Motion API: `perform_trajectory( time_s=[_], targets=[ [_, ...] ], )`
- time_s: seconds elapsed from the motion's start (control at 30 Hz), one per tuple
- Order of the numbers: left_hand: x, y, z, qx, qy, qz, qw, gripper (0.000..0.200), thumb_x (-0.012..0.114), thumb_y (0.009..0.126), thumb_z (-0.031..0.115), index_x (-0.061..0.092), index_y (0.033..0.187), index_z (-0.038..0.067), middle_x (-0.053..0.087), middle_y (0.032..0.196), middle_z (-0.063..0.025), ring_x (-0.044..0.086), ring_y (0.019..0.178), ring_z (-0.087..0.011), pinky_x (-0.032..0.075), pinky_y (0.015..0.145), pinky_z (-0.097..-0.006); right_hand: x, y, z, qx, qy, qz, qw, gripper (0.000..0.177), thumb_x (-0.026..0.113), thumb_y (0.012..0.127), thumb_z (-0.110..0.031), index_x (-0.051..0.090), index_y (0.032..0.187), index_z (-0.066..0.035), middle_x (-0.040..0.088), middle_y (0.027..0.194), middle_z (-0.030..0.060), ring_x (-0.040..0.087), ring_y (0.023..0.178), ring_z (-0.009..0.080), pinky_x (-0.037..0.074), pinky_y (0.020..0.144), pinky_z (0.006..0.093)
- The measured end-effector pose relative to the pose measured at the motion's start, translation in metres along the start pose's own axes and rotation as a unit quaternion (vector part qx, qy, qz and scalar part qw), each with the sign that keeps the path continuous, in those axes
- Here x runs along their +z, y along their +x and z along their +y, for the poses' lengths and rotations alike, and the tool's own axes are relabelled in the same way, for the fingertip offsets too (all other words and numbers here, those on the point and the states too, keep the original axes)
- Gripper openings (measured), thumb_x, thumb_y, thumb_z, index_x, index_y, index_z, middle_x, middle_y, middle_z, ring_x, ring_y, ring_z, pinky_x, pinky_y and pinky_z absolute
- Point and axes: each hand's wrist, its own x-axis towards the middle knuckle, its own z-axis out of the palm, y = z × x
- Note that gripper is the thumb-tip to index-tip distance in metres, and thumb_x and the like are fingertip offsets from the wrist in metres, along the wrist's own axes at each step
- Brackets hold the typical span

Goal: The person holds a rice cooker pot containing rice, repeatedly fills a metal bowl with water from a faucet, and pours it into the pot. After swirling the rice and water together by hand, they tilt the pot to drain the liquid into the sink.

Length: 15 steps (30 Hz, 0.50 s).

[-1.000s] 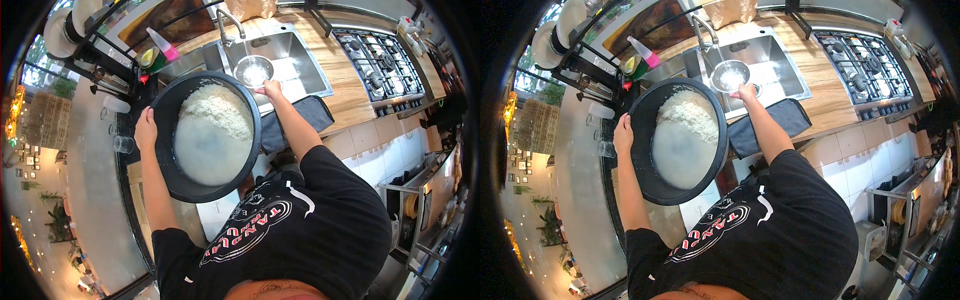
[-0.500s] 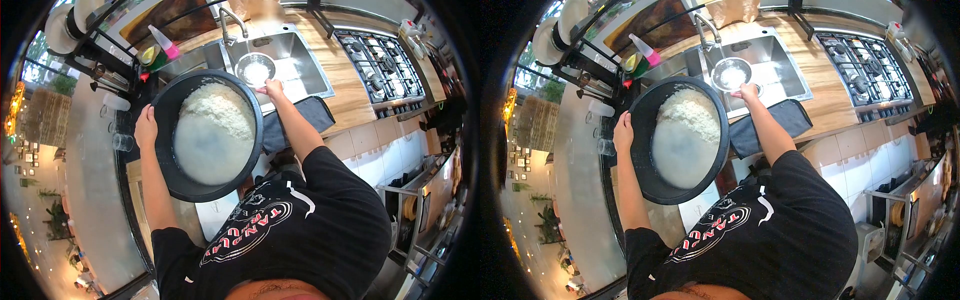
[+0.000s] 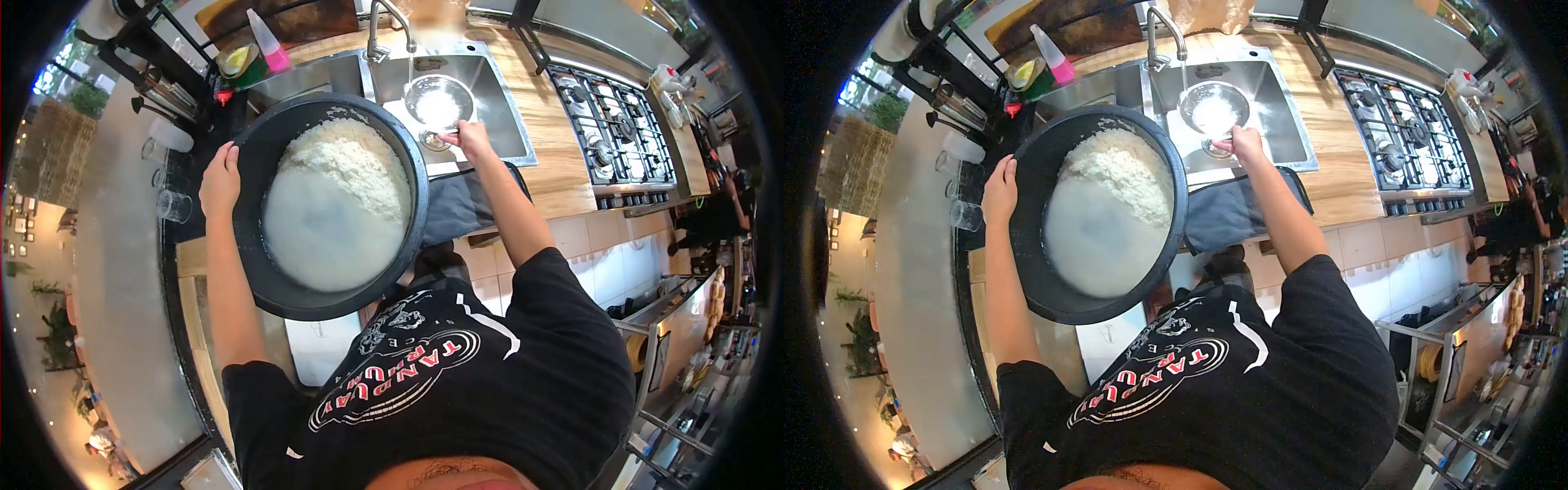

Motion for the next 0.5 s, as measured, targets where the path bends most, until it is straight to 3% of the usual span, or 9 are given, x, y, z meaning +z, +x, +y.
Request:
perform_trajectory(
  time_s=[0.23,0.5],
  targets=[
    [0.000,0.000,-0.002,-0.007,-0.011,-0.001,1.000,0.040,0.038,0.093,0.046,0.057,0.118,0.020,0.061,0.113,-0.0112,0.056,0.103,-0.0333,0.045,0.086,-0.0417,-0.019,-0.032,-0.078,-0.014,-0.081,-0.026,0.996,0.030,0.038,0.084,0.001,0.039,0.097,0.028,0.053,0.095,0.0329,0.064,0.077,0.0374,0.060,0.069,0.0364],
    [-0.003,0.000,0.001,-0.015,-0.015,-0.007,1.000,0.039,0.039,0.093,0.045,0.056,0.118,0.021,0.060,0.113,-0.0108,0.056,0.104,-0.0331,0.045,0.086,-0.0418,0.019,-0.094,-0.179,0.012,-0.150,-0.049,0.987,0.026,0.043,0.086,-0.001,0.042,0.100,0.021,0.054,0.097,0.0252,0.064,0.081,0.0320,0.059,0.072,0.0317]
  ],
)
